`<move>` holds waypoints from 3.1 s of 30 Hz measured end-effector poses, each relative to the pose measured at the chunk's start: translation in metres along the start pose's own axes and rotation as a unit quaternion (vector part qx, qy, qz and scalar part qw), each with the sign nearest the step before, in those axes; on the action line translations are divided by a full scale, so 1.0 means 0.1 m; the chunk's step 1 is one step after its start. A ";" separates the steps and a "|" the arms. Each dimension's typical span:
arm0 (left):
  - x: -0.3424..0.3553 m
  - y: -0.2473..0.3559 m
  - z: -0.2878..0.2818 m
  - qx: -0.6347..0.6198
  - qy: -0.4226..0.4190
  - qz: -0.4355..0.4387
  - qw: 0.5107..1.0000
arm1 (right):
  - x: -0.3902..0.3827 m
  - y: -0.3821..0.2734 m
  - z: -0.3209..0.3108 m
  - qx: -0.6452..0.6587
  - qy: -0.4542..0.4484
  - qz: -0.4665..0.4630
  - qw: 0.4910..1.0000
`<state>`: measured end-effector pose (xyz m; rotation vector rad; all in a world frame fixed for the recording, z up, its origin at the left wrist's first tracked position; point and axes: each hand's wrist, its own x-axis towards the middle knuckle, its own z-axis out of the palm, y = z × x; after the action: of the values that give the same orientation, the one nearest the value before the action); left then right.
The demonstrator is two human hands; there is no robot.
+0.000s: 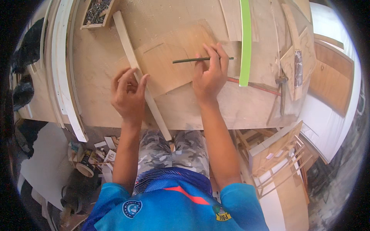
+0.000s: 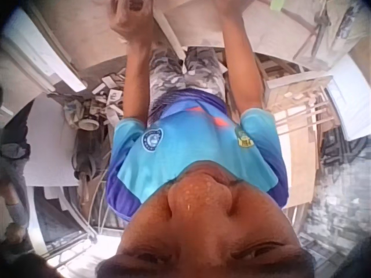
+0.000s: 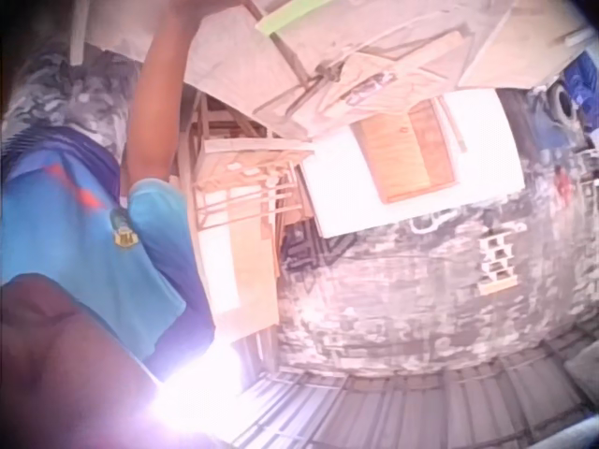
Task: The person measures a small piece of wood using a tape measure and marks a cutting line onto a wooden board using a pencil and a thin piece of wood as a straightedge.
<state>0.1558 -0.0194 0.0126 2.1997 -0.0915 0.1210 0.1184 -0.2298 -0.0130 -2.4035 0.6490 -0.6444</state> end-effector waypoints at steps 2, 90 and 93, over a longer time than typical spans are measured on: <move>-0.05 -0.01 0.01 0.003 0.017 0.005 1.000 | -0.01 0.02 0.00 0.000 -0.006 -0.014 1.000; -0.41 0.00 0.36 0.120 0.108 0.067 0.985 | -0.46 0.47 -0.56 -0.053 -0.014 -0.066 0.996; -0.41 0.00 0.35 0.117 0.107 0.072 0.985 | -0.45 0.46 -0.57 -0.057 -0.014 -0.068 0.996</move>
<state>0.1170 -0.0472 -0.0127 2.3975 -0.1223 0.4689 0.0375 -0.2593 -0.0139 -2.5753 0.5269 -0.6441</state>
